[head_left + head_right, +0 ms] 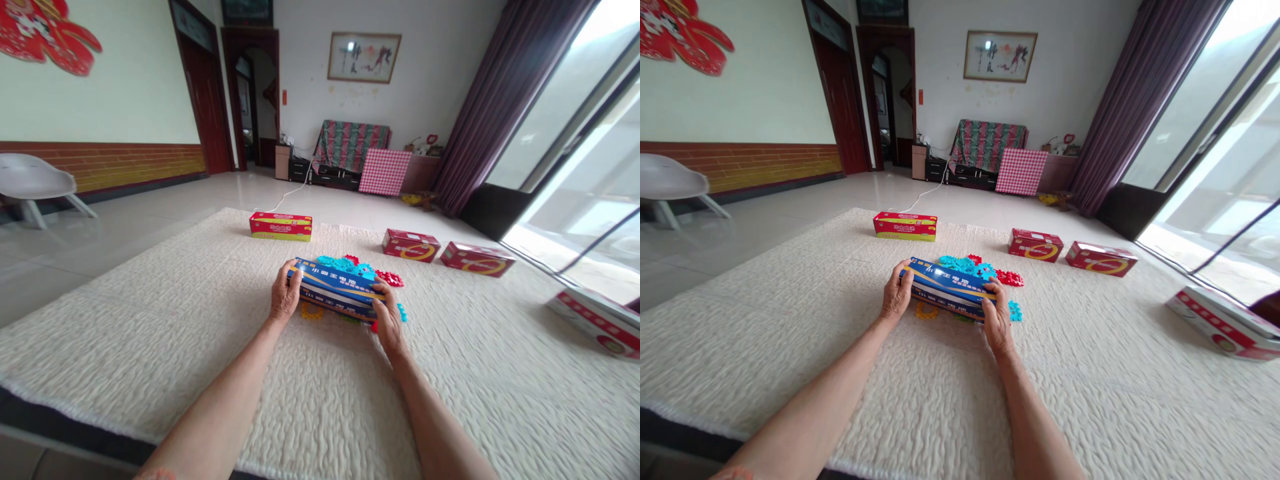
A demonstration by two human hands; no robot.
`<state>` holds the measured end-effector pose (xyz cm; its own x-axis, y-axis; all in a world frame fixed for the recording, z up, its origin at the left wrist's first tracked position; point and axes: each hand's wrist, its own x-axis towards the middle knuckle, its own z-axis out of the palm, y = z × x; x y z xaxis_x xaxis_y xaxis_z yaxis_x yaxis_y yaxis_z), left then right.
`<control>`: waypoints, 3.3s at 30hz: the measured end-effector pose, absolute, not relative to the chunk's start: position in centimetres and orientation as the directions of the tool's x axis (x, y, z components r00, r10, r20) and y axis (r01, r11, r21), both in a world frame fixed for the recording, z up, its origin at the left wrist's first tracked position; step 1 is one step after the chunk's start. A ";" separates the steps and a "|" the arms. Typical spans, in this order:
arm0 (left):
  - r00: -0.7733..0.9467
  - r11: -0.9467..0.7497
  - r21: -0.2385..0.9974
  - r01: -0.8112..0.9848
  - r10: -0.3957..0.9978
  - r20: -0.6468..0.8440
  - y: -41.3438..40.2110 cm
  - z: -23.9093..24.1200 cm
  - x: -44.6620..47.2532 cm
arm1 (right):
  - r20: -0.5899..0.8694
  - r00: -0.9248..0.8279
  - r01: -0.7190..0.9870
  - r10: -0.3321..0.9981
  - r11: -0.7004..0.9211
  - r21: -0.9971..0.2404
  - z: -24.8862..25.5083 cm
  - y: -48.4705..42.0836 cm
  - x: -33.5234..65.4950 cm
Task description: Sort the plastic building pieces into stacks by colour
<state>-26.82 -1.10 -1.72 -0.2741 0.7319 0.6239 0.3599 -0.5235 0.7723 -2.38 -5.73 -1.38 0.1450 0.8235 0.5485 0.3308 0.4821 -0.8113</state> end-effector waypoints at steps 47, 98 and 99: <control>-0.341 -0.443 0.823 0.355 0.758 0.556 -2.0 -1.9 -27.2 | 0.694 0.080 0.490 0.715 0.578 -0.652 -1.3 -6.1 -3.9; -0.040 -0.395 0.811 0.431 0.890 0.454 15.8 4.2 -22.0 | 0.587 0.292 0.546 0.755 0.373 -0.750 0.4 13.7 5.5; -0.054 -0.382 0.812 0.441 0.892 0.449 17.1 3.4 -21.7 | 0.588 0.281 0.574 0.759 0.358 -0.736 -0.2 15.0 5.7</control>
<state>-21.67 17.08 3.38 -0.0541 0.8919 0.4490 0.4410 -0.3821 0.8121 5.69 15.04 -0.19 0.2806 0.7588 0.5878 0.5742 0.3580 -0.7363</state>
